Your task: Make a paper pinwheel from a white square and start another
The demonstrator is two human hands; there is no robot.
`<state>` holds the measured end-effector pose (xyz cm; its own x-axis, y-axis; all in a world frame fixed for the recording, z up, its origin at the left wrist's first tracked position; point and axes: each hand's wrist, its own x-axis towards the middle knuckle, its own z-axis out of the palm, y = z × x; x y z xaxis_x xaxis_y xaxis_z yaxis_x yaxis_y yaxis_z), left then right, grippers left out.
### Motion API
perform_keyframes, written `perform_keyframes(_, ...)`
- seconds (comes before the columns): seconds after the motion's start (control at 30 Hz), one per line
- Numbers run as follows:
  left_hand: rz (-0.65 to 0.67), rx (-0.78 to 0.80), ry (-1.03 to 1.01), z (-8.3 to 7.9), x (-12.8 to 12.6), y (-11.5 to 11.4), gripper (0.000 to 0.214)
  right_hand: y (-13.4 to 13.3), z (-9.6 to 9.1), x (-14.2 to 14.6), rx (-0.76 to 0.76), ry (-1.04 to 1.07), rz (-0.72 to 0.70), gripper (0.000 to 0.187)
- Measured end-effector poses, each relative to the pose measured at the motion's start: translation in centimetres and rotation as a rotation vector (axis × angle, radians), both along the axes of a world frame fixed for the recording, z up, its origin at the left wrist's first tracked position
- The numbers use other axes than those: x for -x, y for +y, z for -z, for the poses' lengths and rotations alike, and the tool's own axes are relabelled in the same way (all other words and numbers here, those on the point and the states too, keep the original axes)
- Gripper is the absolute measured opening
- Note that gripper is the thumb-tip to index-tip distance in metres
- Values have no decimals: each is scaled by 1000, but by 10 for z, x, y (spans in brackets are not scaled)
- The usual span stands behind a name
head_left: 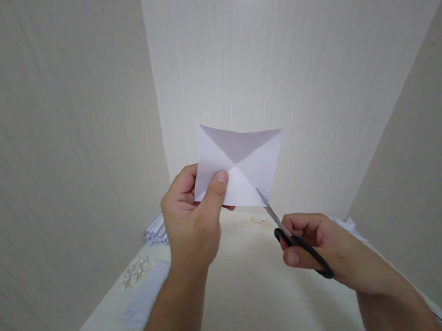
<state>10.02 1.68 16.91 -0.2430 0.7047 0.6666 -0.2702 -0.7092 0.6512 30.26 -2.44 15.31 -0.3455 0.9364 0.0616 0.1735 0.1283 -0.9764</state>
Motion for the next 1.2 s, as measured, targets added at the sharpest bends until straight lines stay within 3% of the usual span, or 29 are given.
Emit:
perform_keyframes(0.2, -53, 9, 12, -4, -2, -1, 19, 0, 0, 0, 1, -4, 20, 54)
perform_keyframes(0.7, -37, 26, 21, -5, 0, 3, 20, 0, -2, -1, -44, -80, 109, 49)
perform_keyframes(1.2, 79, 92, 48, -5, -4, -2, 19, -1, -3, 3, -21, -26, 104, 49)
